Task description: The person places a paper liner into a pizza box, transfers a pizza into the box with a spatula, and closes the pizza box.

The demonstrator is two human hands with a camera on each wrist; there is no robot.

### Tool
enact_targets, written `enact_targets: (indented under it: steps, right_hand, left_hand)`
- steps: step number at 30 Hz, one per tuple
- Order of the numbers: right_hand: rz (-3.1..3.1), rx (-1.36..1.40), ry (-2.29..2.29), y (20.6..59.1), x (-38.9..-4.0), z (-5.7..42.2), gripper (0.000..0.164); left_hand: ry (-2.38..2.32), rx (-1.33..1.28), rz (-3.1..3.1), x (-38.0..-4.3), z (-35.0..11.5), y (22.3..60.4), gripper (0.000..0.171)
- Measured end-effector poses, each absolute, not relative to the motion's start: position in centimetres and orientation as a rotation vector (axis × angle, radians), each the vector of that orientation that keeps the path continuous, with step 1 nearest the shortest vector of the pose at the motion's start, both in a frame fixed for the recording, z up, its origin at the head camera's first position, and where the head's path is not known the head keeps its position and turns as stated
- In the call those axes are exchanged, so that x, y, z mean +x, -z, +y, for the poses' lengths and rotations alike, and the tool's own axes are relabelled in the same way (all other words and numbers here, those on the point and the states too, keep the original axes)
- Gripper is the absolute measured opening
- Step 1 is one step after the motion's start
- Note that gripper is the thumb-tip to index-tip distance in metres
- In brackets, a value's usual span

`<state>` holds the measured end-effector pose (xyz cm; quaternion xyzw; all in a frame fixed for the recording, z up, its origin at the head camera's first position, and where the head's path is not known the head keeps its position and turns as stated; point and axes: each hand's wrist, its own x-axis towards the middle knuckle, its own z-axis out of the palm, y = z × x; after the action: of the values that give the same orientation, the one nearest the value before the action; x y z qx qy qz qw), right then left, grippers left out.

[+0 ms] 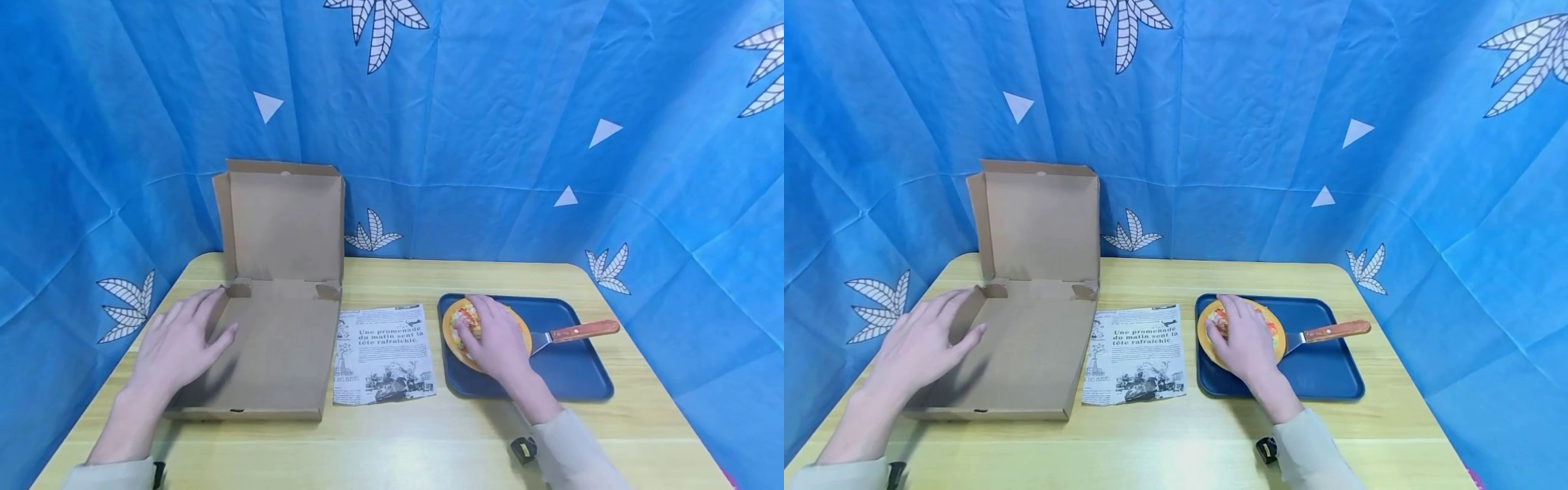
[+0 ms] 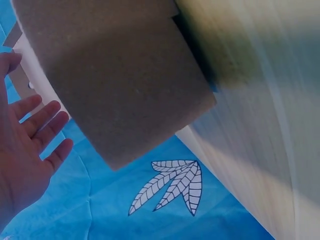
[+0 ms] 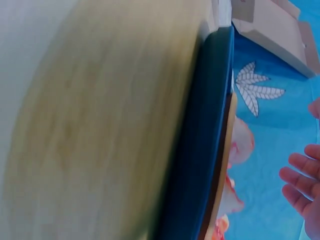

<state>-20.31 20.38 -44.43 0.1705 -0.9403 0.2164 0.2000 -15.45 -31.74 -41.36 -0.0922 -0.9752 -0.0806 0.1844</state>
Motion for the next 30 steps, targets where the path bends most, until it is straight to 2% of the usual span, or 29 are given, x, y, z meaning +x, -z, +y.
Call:
enact_targets:
  steps: [14, 30]
  right_hand:
    - [-2.62, 0.568, -0.551, 45.3, -20.0, 17.8, 0.057]
    - [-2.753, 0.599, -0.513, 45.5, -19.9, 15.7, 0.062]
  left_hand:
    - [0.22, -0.227, -2.728, -15.4, -32.2, 41.8, 0.072]
    - [0.216, -0.192, -2.778, -14.9, -34.8, 42.3, 0.067]
